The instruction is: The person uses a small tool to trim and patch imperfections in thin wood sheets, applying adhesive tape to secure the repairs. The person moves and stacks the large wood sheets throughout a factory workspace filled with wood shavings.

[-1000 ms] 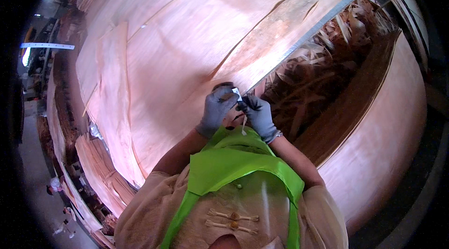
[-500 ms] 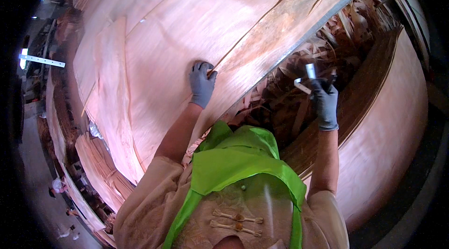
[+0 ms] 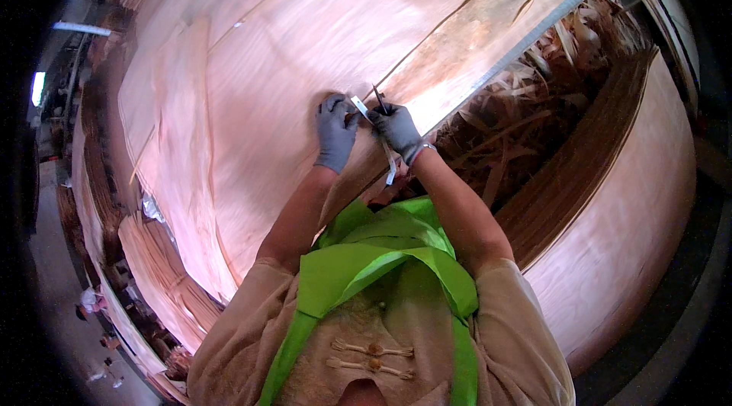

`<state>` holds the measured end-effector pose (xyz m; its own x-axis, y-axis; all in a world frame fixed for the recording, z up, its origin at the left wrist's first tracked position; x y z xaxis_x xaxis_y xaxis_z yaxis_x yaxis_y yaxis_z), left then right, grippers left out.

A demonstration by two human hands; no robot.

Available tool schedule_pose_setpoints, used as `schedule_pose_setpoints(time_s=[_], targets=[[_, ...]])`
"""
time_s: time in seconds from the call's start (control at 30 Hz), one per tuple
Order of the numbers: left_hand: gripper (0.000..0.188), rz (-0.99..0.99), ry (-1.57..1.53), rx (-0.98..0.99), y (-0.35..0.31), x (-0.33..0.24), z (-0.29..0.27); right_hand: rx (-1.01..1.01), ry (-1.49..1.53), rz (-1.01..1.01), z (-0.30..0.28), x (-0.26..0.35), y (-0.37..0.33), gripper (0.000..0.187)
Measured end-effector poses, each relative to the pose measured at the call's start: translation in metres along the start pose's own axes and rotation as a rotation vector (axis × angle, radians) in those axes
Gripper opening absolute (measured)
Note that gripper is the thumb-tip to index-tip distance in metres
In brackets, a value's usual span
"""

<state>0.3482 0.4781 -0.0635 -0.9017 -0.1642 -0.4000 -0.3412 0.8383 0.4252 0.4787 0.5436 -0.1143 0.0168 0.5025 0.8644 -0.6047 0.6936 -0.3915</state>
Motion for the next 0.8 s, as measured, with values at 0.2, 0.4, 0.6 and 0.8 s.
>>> schedule_pose_setpoints(time_s=[0.2, 0.4, 0.6, 0.8], targets=[[0.010, 0.026, -0.040, 0.019, -0.011, 0.011, 0.001, -0.119, -0.041, 0.024, 0.011, 0.010, 0.005, 0.011], [0.028, 0.282, 0.248, 0.138, -0.006, -0.005, -0.015, -0.143, -0.083, 0.045, 0.001, -0.003, 0.016, 0.015], [0.043, 0.536, 0.446, 0.299, -0.011, -0.003, -0.007, -0.071, -0.401, 0.098, -0.013, 0.002, 0.001, 0.026], [0.049, 0.598, 0.544, 0.377, -0.016, -0.020, -0.010, 0.215, -0.177, -0.053, -0.027, -0.009, -0.041, 0.031]])
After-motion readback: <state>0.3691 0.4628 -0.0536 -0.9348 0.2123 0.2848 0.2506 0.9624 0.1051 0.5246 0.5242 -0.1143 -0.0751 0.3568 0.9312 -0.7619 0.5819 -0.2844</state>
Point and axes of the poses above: each hand's wrist, its own y-axis towards the middle knuckle, its own z-axis out of the palm, x = y × z, the point moved 5 cm from there along y, towards the middle knuckle, and after that the axes turned 8 degrees about y, right-handed, at the moved point
